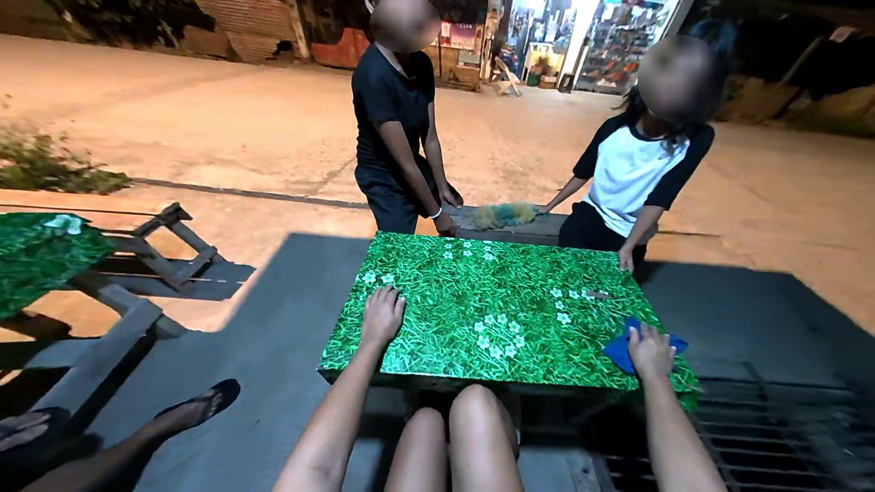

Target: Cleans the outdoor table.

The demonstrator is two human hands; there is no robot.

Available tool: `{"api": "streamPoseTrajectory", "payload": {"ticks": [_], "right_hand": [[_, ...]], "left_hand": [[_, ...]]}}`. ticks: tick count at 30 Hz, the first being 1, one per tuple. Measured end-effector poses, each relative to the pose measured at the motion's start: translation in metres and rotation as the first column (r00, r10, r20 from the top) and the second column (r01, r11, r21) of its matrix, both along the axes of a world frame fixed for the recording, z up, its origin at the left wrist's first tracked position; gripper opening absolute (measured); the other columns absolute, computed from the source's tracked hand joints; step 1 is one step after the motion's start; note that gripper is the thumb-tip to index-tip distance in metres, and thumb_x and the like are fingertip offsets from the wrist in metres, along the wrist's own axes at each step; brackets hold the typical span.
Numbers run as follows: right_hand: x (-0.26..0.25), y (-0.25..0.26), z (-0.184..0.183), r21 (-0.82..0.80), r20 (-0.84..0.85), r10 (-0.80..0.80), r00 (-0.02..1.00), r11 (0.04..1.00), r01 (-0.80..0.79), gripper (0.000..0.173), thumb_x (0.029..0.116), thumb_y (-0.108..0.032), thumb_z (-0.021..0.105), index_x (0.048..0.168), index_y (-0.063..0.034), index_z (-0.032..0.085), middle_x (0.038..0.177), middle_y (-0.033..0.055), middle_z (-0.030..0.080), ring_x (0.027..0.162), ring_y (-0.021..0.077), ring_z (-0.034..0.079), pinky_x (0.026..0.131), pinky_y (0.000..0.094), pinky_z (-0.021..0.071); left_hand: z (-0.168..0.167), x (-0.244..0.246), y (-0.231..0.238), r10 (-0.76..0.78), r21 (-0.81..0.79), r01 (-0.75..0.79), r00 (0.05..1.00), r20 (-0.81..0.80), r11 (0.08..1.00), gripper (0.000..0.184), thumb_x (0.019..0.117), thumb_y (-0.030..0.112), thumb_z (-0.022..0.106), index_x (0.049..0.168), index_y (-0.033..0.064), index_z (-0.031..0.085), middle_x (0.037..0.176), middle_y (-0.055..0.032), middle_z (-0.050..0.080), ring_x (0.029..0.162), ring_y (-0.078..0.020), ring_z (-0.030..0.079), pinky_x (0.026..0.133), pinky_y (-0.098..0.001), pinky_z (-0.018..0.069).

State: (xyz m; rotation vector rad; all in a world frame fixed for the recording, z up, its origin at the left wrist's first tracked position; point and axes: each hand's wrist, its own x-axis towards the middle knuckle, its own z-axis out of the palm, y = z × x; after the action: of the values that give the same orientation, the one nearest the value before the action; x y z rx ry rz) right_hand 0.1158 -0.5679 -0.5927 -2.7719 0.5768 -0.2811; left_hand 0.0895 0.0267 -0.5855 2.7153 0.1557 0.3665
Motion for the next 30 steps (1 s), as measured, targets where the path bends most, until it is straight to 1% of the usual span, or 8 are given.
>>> {"api": "streamPoseTrajectory", "payload": {"ticks": [5,12,16,19,21,23,27,30], "right_hand": [[0.001,-0.023,0.007,0.026,-0.037,-0.126,0.991,0.992,0.127,0.058,0.1112,-0.045,0.033,0.154,-0.008,0.047,0.163,0.02,0.037,0.153,0.0425,0.03,0.123,0.0638,0.0217],[0.004,-0.017,0.002,0.003,-0.035,-0.177,0.984,0.984,0.177,0.068,0.1089,-0.056,0.028,0.156,-0.0106,0.044,0.166,0.019,0.033,0.154,0.0408,0.029,0.124,0.0621,0.0197],[0.002,-0.015,0.002,-0.016,-0.05,-0.174,0.983,0.985,0.174,0.08,0.1035,-0.069,0.03,0.157,-0.0111,0.043,0.166,0.0176,0.033,0.154,0.0407,0.028,0.124,0.0618,0.0199],[0.001,-0.015,0.002,-0.023,-0.061,-0.174,0.983,0.985,0.173,0.091,0.0961,-0.079,0.036,0.158,-0.0119,0.042,0.167,0.0175,0.032,0.154,0.0408,0.027,0.124,0.0616,0.0196],[0.001,-0.016,0.003,-0.019,-0.069,-0.171,0.983,0.985,0.17,0.095,0.093,-0.081,0.041,0.158,-0.0125,0.041,0.167,0.0172,0.031,0.155,0.0406,0.026,0.125,0.0615,0.018],[0.001,-0.017,0.002,-0.022,-0.065,-0.183,0.981,0.983,0.182,0.094,0.0927,-0.08,0.044,0.158,-0.013,0.041,0.168,0.0181,0.028,0.156,0.041,0.024,0.125,0.0605,0.0177],[0.003,-0.012,0.001,-0.011,-0.036,-0.225,0.974,0.974,0.225,0.081,0.0996,-0.067,0.046,0.159,-0.0119,0.039,0.171,0.0234,0.01,0.157,0.0445,0.014,0.126,0.0577,0.0173],[0.003,-0.009,0.005,-0.016,-0.079,-0.239,0.968,0.971,0.239,0.073,0.1037,-0.059,0.043,0.159,-0.0108,0.039,0.169,0.0267,0.016,0.156,0.045,0.02,0.125,0.0575,0.0195]], "left_hand": [[-0.001,0.0,0.0,-0.006,-0.008,0.006,1.0,0.02,1.0,0.049,0.1112,0.036,0.034,0.14,0.0068,0.06,0.155,-0.014,0.051,0.148,-0.0338,0.041,0.122,-0.0558,0.0275],[-0.001,0.006,0.003,0.012,-0.017,-0.011,0.999,0.045,1.0,0.044,0.1104,0.033,0.039,0.134,0.0058,0.064,0.151,-0.0143,0.054,0.144,-0.0366,0.045,0.118,-0.0593,0.031],[0.002,0.003,0.0,0.018,-0.026,-0.017,0.999,0.041,1.0,0.042,0.1106,0.031,0.041,0.135,0.0045,0.063,0.151,-0.0161,0.053,0.145,-0.0382,0.044,0.118,-0.06,0.0303],[0.001,0.003,0.001,0.016,-0.008,-0.016,0.999,0.044,1.0,0.043,0.1107,0.032,0.039,0.136,0.0056,0.062,0.152,-0.0153,0.053,0.145,-0.0378,0.044,0.118,-0.0603,0.0307],[0.001,0.003,0.0,0.017,-0.01,-0.017,0.999,0.041,1.0,0.043,0.1107,0.032,0.039,0.136,0.0055,0.062,0.153,-0.0155,0.052,0.145,-0.0376,0.043,0.118,-0.0601,0.0298],[0.001,0.004,0.0,0.02,-0.008,-0.019,0.999,0.035,1.0,0.043,0.1107,0.032,0.04,0.136,0.0053,0.062,0.153,-0.0151,0.052,0.145,-0.0375,0.043,0.118,-0.06,0.0298],[0.002,0.004,0.0,0.019,0.003,-0.019,0.999,0.039,1.0,0.043,0.1107,0.032,0.039,0.135,0.0055,0.062,0.152,-0.0155,0.053,0.145,-0.0379,0.044,0.118,-0.0603,0.0307],[0.0,0.004,0.0,0.007,0.005,-0.008,0.998,0.063,1.0,0.043,0.1108,0.031,0.039,0.134,0.0047,0.063,0.151,-0.0158,0.053,0.144,-0.0379,0.045,0.118,-0.0599,0.0314]]}}
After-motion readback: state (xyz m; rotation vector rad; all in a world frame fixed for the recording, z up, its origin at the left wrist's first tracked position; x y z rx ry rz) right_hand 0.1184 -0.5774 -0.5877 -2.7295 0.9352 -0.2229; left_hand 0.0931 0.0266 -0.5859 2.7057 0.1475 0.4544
